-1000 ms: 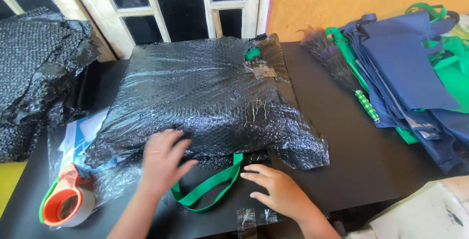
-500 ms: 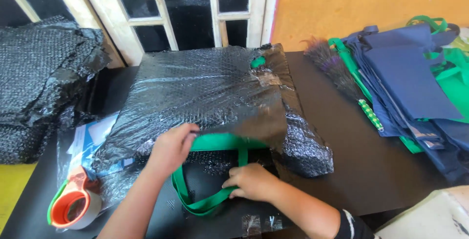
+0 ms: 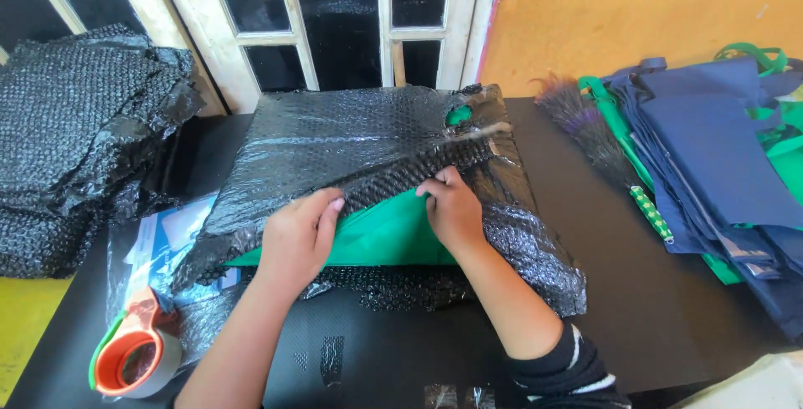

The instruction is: Wrapping an item in black bubble wrap and securing it with adhesive tape using a dispenser

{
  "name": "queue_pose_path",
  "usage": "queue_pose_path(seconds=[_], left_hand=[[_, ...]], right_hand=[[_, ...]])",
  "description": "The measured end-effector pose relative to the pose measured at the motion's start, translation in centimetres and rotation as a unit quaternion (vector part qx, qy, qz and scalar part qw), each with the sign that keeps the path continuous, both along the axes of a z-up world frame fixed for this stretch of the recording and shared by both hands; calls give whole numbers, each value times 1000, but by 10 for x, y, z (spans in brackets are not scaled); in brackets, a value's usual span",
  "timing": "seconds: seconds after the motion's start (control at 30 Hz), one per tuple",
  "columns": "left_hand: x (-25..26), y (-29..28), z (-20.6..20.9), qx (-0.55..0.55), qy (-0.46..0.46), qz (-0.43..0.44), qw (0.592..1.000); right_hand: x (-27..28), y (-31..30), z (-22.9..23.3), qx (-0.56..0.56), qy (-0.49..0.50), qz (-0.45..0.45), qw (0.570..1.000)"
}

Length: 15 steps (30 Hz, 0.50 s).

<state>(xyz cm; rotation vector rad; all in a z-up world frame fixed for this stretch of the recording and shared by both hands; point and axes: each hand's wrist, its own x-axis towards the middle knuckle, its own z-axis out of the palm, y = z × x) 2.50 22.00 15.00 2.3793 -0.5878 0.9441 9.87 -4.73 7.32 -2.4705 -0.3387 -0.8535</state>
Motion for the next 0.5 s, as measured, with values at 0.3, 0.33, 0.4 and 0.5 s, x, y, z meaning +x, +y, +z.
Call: queue_pose_path(seconds=[0.3, 0.33, 0.4, 0.5], left_hand=[[-33, -6, -40, 80, -5, -179, 981], [-31, -5, -49, 81, -4, -178, 981], [-27, -3, -68, 144, 34, -191, 970], [-15, -2, -94, 221, 52, -175, 958]], right_hand=[[-26, -3, 28, -191, 142, -26, 971], [-38, -11, 38, -191, 143, -25, 971], [-63, -28, 58, -221, 371, 1, 902], [-103, -47, 88, -239, 577, 27, 781]])
